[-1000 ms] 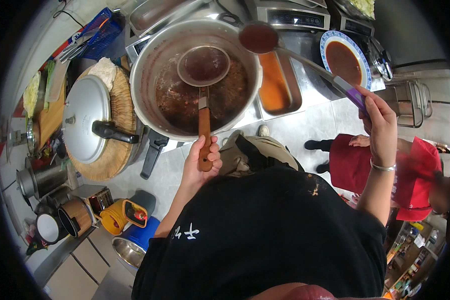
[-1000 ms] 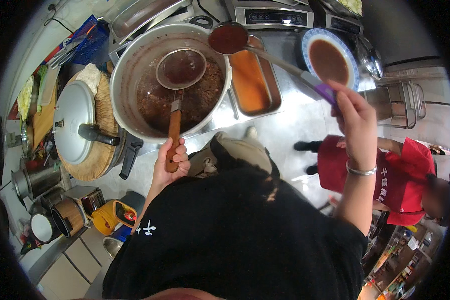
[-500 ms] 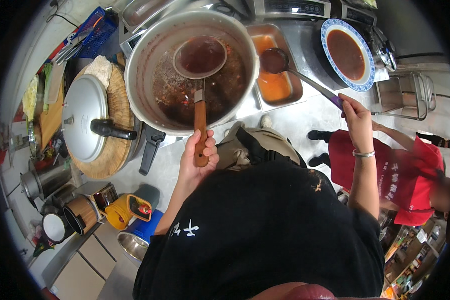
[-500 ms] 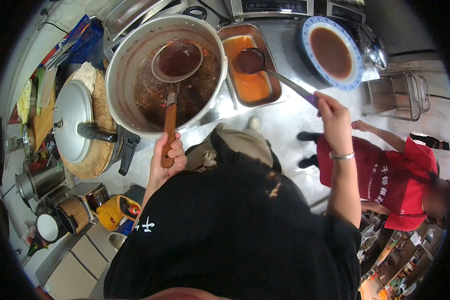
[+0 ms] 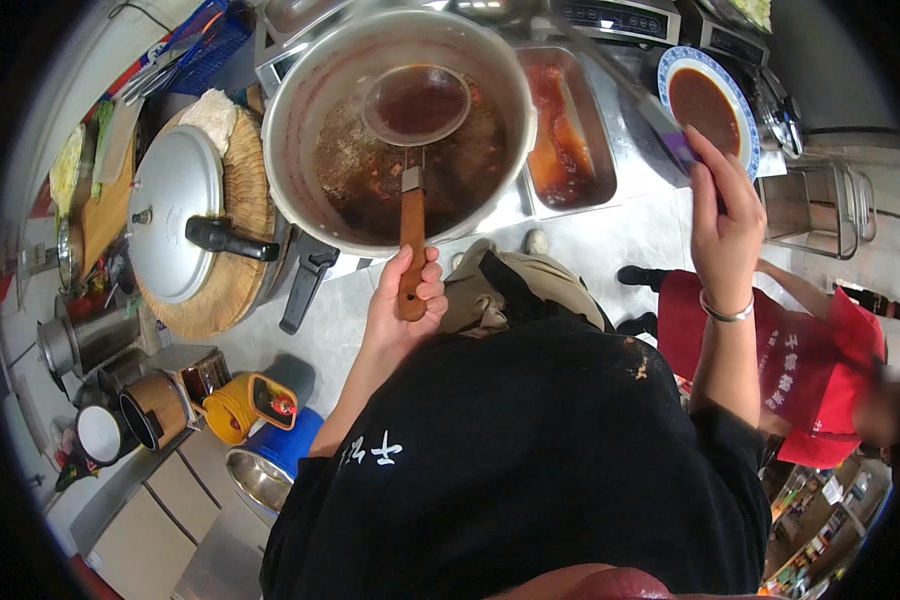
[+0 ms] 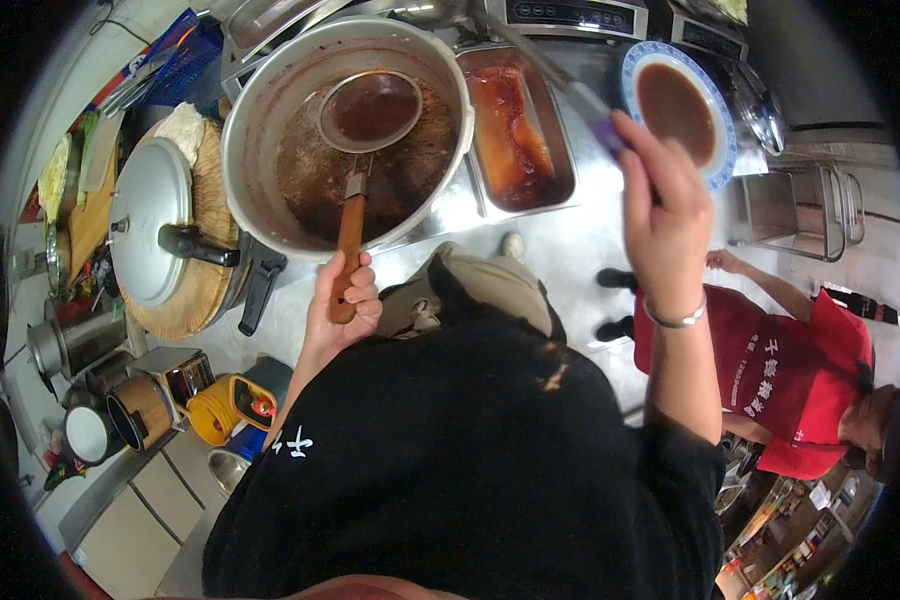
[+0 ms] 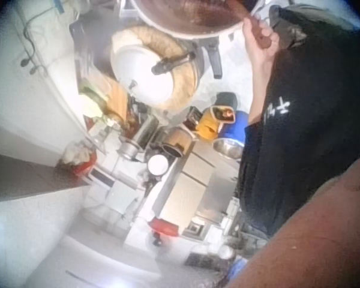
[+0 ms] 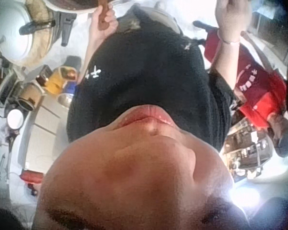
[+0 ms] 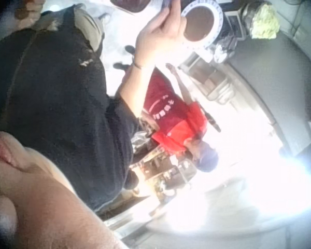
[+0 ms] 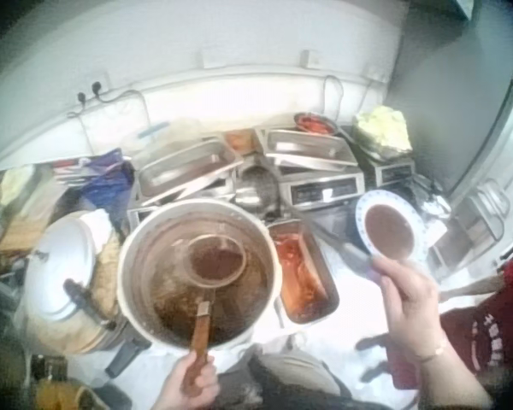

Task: The person uses a ladle and a strainer to transfer a dark liquid from a large pot into several metal trays. The person then moves to a prep area and picks up a small container of chopped green onions.

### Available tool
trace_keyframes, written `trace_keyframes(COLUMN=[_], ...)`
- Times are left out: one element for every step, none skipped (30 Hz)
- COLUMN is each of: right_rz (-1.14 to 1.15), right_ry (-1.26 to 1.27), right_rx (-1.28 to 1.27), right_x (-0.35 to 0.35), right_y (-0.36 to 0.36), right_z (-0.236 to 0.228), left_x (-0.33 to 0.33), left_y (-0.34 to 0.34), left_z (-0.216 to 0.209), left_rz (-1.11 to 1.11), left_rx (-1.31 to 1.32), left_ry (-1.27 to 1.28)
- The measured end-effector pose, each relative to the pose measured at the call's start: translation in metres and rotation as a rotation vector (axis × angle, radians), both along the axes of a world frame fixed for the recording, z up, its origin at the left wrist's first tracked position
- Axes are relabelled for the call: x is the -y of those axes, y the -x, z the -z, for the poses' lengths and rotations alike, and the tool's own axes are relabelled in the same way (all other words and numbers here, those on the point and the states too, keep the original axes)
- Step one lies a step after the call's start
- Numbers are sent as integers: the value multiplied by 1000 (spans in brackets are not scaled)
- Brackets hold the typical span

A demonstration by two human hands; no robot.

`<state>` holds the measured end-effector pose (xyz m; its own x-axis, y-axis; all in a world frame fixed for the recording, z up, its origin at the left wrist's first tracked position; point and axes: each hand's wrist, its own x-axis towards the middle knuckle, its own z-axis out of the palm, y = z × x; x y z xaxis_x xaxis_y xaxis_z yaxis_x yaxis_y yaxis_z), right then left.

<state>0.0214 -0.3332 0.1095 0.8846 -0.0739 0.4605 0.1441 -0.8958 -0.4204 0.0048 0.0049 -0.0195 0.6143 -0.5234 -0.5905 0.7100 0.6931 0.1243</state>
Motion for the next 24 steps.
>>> trace_keyframes(right_rz=[-41, -70, -107, -142, -169, -196, -202, -208, -207, -222, -227, -229, -221, -213, -219, -194, -182, -158, -128, -85, -8, -29, -18, -12], right_ry=[-42, -91, -103, -49, 36, 120, 182, 244, 314, 320, 332, 344, 274, 204, 129, 55, -24, -107, -255, -408, -559, -622, -684, -750], right_rx=[0, -23, -21, -11, -10, -7, -17, -28, -47, -56, -76, -95, -113, -131, -126, -169, -190, -224, -299, -386, -496, -500, -529, -552], right_x=[-10, -20, -30, -40, -49, -57, -62, -67, -70, -72, -73, -74, -74, -75, -75, -75, -76, -76, -76, -76, -76, -75, -74, -73], right_y=[-8, -18, -29, -41, -49, -56, -61, -64, -67, -69, -70, -71, -73, -76, -78, -79, -80, -80, -81, -80, -79, -78, -76, -73], right_z=[3, 8, 17, 26, 34, 41, 47, 53, 58, 62, 66, 70, 75, 80, 85, 90, 94, 98, 100, 101, 100, 98, 93, 88], left_x=[0, 0, 1, 1, 1, 1, 1, 1, 1, 1, 0, 0, 0, 0, 0, 0, 0, 0, 0, 0, 0, 1, 1, 1], left_y=[0, 0, 0, 0, 1, 1, 1, 2, 2, 2, 2, 2, 2, 2, 2, 1, 1, 1, 0, 0, 0, 0, 0, 0], left_z=[0, 0, 0, 0, 0, -1, -2, -2, -2, -2, -2, -2, -2, -3, -3, -3, -3, -3, -3, -3, -3, -4, -4, -4], left_rz=[-4, -9, -18, -16, -18, -26, -22, -24, -30, -25, -22, -19, -18, -18, -21, -17, -15, -12, -10, -8, -6, -5, -5, -4], left_rx=[-3, -8, -17, -11, -13, -13, -16, -20, -25, -17, -12, -9, -12, -19, -22, -21, -19, -20, -13, -10, -7, -7, -9, -11], left_ry=[-1, 3, 13, 21, 33, 56, 42, 41, 52, 43, 45, 46, 40, 33, 32, 23, 19, 17, 8, -1, -13, -10, -10, -10])
